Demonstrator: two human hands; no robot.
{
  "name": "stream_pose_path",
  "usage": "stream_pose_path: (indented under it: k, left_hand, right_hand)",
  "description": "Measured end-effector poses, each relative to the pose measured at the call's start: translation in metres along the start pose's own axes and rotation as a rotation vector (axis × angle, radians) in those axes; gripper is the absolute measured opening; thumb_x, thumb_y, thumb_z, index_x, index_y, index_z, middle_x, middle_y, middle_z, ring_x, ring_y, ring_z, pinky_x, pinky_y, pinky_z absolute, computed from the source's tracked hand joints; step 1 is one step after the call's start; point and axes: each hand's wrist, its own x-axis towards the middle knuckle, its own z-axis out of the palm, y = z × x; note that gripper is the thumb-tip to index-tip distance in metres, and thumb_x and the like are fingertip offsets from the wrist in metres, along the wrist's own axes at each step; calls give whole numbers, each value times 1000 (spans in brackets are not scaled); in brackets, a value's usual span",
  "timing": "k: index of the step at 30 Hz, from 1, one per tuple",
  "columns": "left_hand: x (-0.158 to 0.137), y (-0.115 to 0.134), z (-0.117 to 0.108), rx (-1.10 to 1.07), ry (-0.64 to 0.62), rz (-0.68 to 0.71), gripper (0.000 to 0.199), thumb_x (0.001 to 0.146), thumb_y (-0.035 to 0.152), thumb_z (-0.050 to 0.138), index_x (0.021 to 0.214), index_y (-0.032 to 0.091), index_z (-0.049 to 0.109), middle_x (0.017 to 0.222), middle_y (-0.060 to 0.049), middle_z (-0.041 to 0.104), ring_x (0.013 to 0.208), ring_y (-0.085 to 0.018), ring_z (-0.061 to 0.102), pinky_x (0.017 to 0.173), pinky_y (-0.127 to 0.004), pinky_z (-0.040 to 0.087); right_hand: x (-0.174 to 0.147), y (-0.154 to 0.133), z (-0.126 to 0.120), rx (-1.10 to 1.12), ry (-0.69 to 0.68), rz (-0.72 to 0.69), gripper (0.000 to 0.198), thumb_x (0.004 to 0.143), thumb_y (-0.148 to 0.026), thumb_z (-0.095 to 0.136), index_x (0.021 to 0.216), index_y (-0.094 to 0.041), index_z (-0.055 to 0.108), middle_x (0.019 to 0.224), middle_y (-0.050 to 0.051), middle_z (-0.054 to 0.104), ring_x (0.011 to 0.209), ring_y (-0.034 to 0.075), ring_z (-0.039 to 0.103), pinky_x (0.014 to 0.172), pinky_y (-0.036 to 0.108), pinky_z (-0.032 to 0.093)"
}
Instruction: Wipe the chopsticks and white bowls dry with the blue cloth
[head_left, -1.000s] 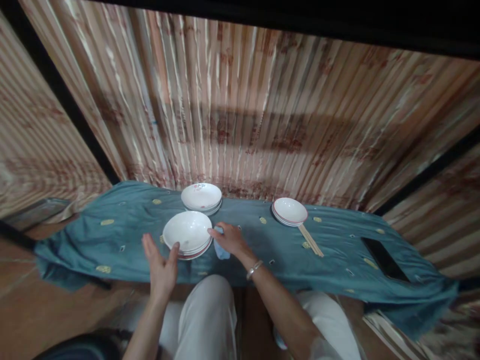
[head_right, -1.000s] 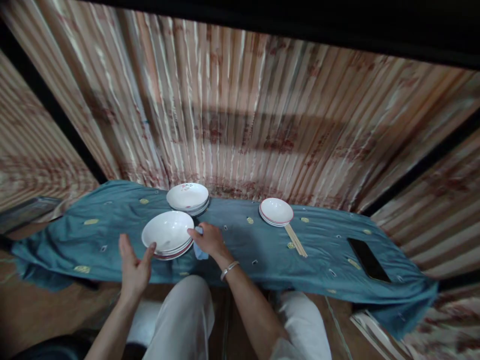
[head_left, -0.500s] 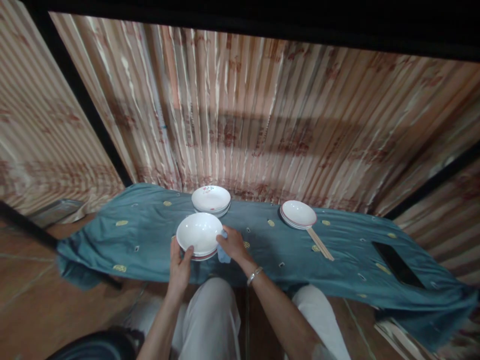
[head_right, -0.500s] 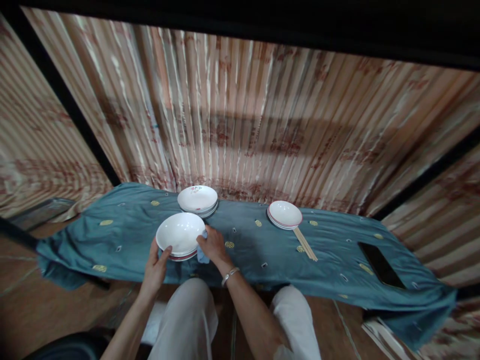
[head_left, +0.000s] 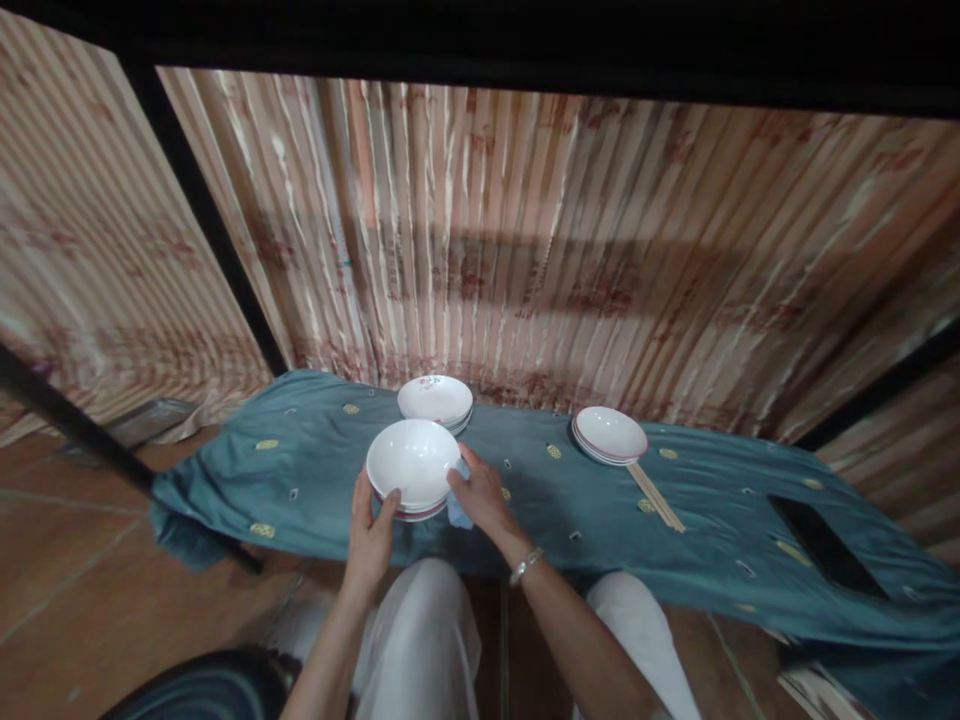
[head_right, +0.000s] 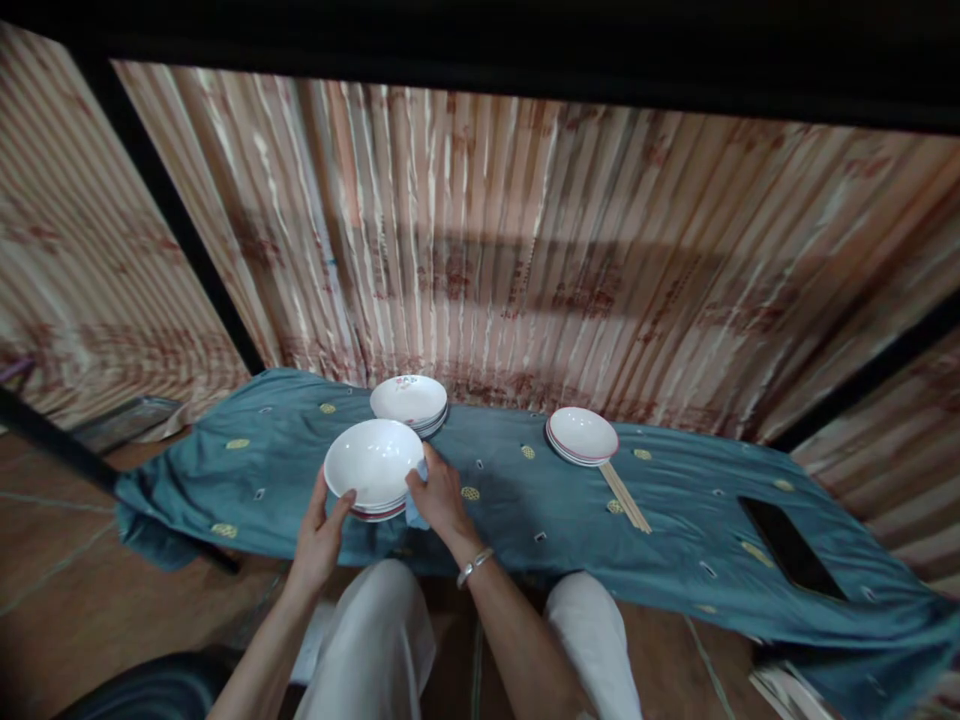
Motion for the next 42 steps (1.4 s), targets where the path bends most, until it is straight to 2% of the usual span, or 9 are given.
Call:
stream_pose_path:
  k: [4, 8, 11, 15, 18, 24, 29, 36, 42]
  left_hand:
    - [-16, 35, 11, -154, -42, -27, 78, 77, 43, 66, 146, 25, 34, 154, -5, 34, 142, -25, 27, 117, -37, 20]
    - [-30, 61, 34, -409, -128, -183, 88, 73, 39, 70, 148, 32, 25, 154, -3, 33, 135, -29, 40, 101, -40, 46]
    - [-36, 63, 55, -537, -151, -354, 92, 70, 33, 72, 149, 32, 24, 148, -7, 43, 125, -30, 51, 88, -39, 55]
    - [-42, 57, 81, -550, -252, -455, 88, 68, 30, 73, 146, 30, 32, 132, -8, 59, 119, -29, 56, 82, -37, 57]
    - [-46, 55, 100, -554, -343, -476, 87, 66, 28, 75, 144, 29, 37, 118, -7, 66, 111, -27, 60, 81, -37, 57]
    - [-51, 48, 124, -581, -421, -579, 85, 62, 26, 75, 140, 25, 42, 99, -5, 70, 88, -21, 66, 78, -38, 56]
    - [-55, 35, 128, -591, -443, -609, 77, 63, 25, 74, 136, 25, 48, 105, -5, 69, 86, -20, 64, 74, -36, 56]
    - [-63, 26, 135, -518, -451, -623, 93, 56, 23, 79, 141, 27, 42, 126, -9, 63, 103, -25, 63, 75, -32, 55]
    - [-72, 22, 138, -497, -501, -632, 87, 60, 24, 75, 140, 28, 43, 133, -9, 59, 111, -28, 60, 80, -35, 55]
  right_hand:
    - [-12, -1, -17, 162, 97, -46, 50, 83, -31, 49, 131, -17, 53, 104, 8, 72, 91, 21, 67, 82, 30, 50]
    - [-27, 6, -44, 211, 195, -27, 47, 86, -37, 48, 129, -19, 55, 106, 7, 72, 92, 21, 67, 81, 31, 52]
    - [-39, 20, -73, 150, 273, -22, 49, 86, -44, 52, 128, -18, 55, 117, 11, 67, 102, 24, 64, 84, 32, 51]
    - [-53, 40, -115, 94, 464, 53, 66, 89, -49, 49, 141, -12, 38, 98, 12, 71, 84, 23, 67, 77, 35, 53]
    - [-54, 46, -131, 63, 487, -55, 62, 92, -47, 46, 143, -16, 34, 121, 14, 63, 108, 25, 61, 93, 41, 49]
    - [-46, 60, -120, -111, 181, -241, 52, 95, -41, 42, 142, -20, 38, 148, 13, 39, 139, 24, 34, 114, 49, 30]
    - [-54, 75, -111, -149, 203, -243, 41, 96, -32, 41, 135, -22, 49, 139, 12, 50, 132, 23, 44, 110, 45, 37]
    - [-52, 88, -99, -148, -118, -165, 43, 89, -23, 53, 132, -22, 51, 134, 12, 54, 124, 24, 53, 104, 41, 43]
    - [-41, 100, -90, -331, 18, -30, 51, 83, -9, 50, 134, -11, 47, 125, 19, 58, 117, 29, 56, 99, 43, 48]
